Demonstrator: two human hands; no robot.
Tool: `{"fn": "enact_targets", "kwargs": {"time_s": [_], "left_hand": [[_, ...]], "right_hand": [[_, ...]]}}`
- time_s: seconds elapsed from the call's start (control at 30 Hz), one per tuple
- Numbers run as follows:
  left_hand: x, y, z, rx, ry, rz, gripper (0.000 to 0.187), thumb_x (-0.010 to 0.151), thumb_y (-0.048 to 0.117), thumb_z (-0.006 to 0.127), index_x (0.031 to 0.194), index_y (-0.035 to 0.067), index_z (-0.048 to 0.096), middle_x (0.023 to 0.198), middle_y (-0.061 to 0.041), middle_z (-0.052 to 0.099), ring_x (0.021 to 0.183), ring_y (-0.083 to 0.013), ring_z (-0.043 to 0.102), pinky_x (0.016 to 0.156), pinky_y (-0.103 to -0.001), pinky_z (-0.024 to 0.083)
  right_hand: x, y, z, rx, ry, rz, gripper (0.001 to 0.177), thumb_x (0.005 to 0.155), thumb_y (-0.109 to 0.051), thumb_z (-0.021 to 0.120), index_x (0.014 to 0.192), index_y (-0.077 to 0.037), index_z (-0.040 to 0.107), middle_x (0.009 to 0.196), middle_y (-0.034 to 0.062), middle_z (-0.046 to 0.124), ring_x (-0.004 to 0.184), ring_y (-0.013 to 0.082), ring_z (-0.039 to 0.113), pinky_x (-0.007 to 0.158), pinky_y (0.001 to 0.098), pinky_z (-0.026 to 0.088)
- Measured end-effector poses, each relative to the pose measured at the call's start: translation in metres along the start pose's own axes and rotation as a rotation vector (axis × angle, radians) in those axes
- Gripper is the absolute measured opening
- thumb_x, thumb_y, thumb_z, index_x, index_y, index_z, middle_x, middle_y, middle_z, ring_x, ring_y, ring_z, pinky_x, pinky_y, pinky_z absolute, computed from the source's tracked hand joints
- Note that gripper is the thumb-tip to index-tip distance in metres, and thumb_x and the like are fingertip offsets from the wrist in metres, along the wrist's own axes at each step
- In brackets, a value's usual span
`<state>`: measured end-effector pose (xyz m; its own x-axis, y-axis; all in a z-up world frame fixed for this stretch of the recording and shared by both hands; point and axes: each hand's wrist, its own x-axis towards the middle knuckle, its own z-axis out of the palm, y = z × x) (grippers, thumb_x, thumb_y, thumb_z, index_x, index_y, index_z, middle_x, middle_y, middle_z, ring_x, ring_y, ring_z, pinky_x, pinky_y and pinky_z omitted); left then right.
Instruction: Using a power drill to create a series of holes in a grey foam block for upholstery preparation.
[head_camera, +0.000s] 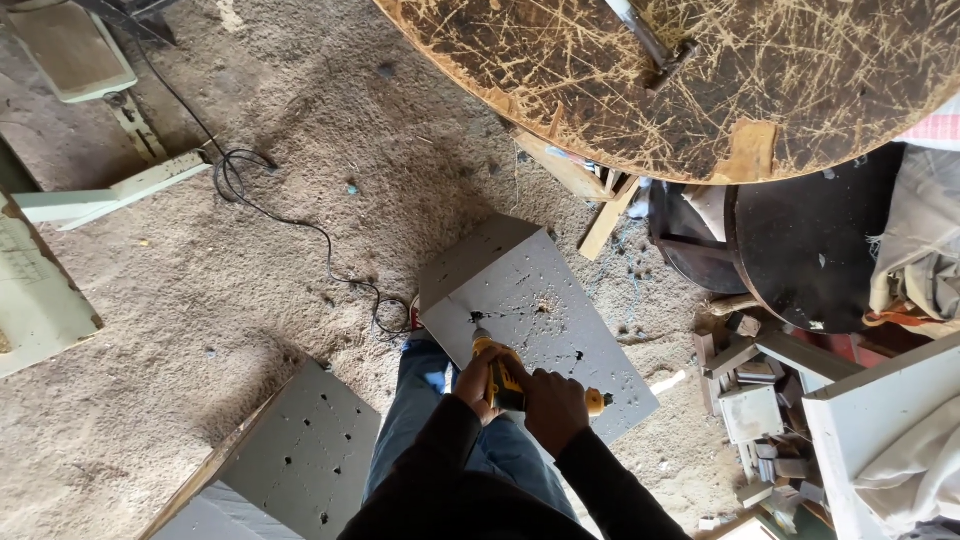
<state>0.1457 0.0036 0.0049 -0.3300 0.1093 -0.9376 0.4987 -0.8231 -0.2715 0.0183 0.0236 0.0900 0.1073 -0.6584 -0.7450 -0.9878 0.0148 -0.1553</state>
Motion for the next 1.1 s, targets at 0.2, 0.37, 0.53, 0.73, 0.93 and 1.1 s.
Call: {"fn": "enact_targets", "kwargs": {"time_s": [0.2,0.37,0.53,0.73,0.93,1.1], "left_hand": [[0.001,0.003,0.004,0.024,-0.02,0.019,0.036,0.083,0.037,0.072,0.108,0.012,0.067,0.097,-0.012,0.067,0.095,-0.0253,0.064,0.085,-0.043,0.054],[0.012,-0.002,0.008,-0.066,0.041,0.037,0.048,0.08,0.033,0.081,0.118,0.01,0.061,0.105,-0.015,0.063,0.101,-0.031,0.061,0.087,-0.051,0.051],[0.024,-0.005,0.006,-0.152,0.031,0.059,0.056,0.084,0.031,0.084,0.126,0.011,0.054,0.109,-0.014,0.057,0.102,-0.0335,0.057,0.085,-0.056,0.049],[-0.008,-0.002,0.014,-0.073,0.118,0.04,0.063,0.088,0.043,0.075,0.138,0.014,0.049,0.125,-0.02,0.052,0.111,-0.0413,0.055,0.088,-0.069,0.052],[-0.003,-0.006,0.016,-0.068,0.195,0.04,0.068,0.09,0.046,0.074,0.144,0.014,0.048,0.131,-0.025,0.05,0.113,-0.0466,0.057,0.082,-0.075,0.053],[-0.003,-0.012,0.024,-0.073,0.231,0.083,0.072,0.094,0.048,0.066,0.15,0.009,0.042,0.131,-0.028,0.049,0.115,-0.0485,0.058,0.086,-0.075,0.054]], "right_hand": [[0.005,0.003,0.004,-0.023,0.003,0.002,0.074,0.086,-0.014,0.069,0.152,-0.028,0.036,0.092,0.0071,0.069,0.081,0.0306,0.068,0.061,0.048,0.055],[0.008,0.009,-0.002,-0.087,-0.001,-0.045,0.084,0.083,-0.012,0.07,0.155,-0.031,0.032,0.097,0.0068,0.071,0.088,0.0307,0.071,0.069,0.0472,0.056],[0.008,0.003,-0.027,-0.204,-0.028,-0.113,0.088,0.081,-0.012,0.074,0.157,-0.029,0.033,0.103,0.0091,0.073,0.097,0.0312,0.073,0.077,0.0467,0.057],[0.01,-0.007,-0.038,-0.363,0.004,-0.216,0.08,0.085,-0.012,0.072,0.155,-0.029,0.037,0.099,0.0093,0.072,0.092,0.0303,0.072,0.076,0.0475,0.055],[0.012,-0.006,-0.04,-0.407,0.011,-0.266,0.076,0.088,-0.015,0.071,0.155,-0.031,0.039,0.098,0.0102,0.073,0.091,0.03,0.072,0.075,0.0475,0.055],[0.01,-0.002,-0.05,-0.48,0.001,-0.327,0.072,0.092,-0.021,0.068,0.156,-0.032,0.037,0.098,0.0096,0.071,0.09,0.0297,0.071,0.073,0.0474,0.054]]}}
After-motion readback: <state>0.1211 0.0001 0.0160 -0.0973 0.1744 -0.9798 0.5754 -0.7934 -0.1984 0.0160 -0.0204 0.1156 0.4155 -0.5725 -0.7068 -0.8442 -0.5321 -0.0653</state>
